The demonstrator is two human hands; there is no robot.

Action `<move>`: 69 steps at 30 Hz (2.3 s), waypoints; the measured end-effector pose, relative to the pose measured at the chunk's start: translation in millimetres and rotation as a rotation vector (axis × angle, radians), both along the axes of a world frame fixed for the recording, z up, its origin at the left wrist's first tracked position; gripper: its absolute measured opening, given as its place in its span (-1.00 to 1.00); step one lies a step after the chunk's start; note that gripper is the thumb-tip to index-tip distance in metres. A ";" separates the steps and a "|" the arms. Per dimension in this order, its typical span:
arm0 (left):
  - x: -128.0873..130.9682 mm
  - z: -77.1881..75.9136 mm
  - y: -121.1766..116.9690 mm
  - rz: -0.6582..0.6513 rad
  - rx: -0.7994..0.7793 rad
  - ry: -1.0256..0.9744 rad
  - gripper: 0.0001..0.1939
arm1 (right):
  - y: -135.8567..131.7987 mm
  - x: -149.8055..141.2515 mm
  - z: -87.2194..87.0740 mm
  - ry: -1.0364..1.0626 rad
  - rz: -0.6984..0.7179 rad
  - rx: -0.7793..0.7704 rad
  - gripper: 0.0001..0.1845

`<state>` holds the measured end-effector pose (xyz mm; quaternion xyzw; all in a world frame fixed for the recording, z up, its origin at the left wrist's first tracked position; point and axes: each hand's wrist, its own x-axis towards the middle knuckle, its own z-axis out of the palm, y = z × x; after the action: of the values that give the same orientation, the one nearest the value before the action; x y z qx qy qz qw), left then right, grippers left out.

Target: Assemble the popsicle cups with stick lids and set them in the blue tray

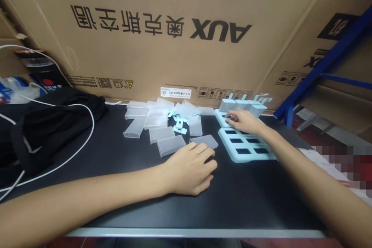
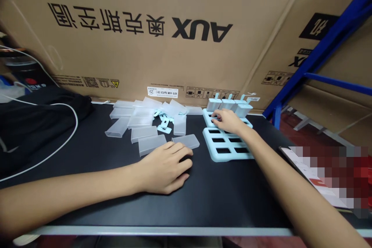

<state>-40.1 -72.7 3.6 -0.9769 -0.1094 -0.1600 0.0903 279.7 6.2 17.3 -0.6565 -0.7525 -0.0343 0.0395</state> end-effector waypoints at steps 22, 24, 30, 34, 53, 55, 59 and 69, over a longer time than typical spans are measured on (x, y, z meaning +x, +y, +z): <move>1.5 -5.0 -9.1 0.121 -0.019 -0.040 -0.75 | 56.7 -97.6 19.1 -0.167 0.106 -0.192 -0.38; 1.4 -5.2 -9.5 0.127 -0.019 -0.039 -0.74 | 56.2 -102.0 26.7 -0.176 0.085 -0.227 -0.36; 0.7 -5.1 -7.7 0.106 -0.027 -0.038 -0.74 | 50.6 -111.7 54.8 -0.249 0.007 -0.447 -0.51; 0.6 -5.5 -6.5 0.105 -0.035 -0.041 -0.75 | 48.3 -113.3 71.5 -0.208 -0.102 -0.623 -0.53; 0.4 -13.1 -9.5 0.113 -0.010 -0.049 -0.60 | 25.4 -211.9 56.4 -0.226 0.459 -0.360 -0.43; 0.4 -13.6 -9.1 0.112 -0.008 -0.050 -0.61 | 28.1 -209.9 48.7 -0.231 0.435 -0.347 -0.43; -0.5 -13.6 -7.9 0.108 0.009 -0.049 -0.62 | 23.1 -205.2 45.4 -0.228 0.366 -0.341 -0.43; -4.2 -2.1 8.9 0.000 -0.042 -0.246 -0.77 | 13.4 -184.7 31.8 -0.159 0.340 -0.154 -0.39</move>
<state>-44.3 -63.8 1.6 -0.9515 -0.1230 -0.2764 0.0557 95.0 19.6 49.1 -0.5164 -0.8536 -0.0210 -0.0652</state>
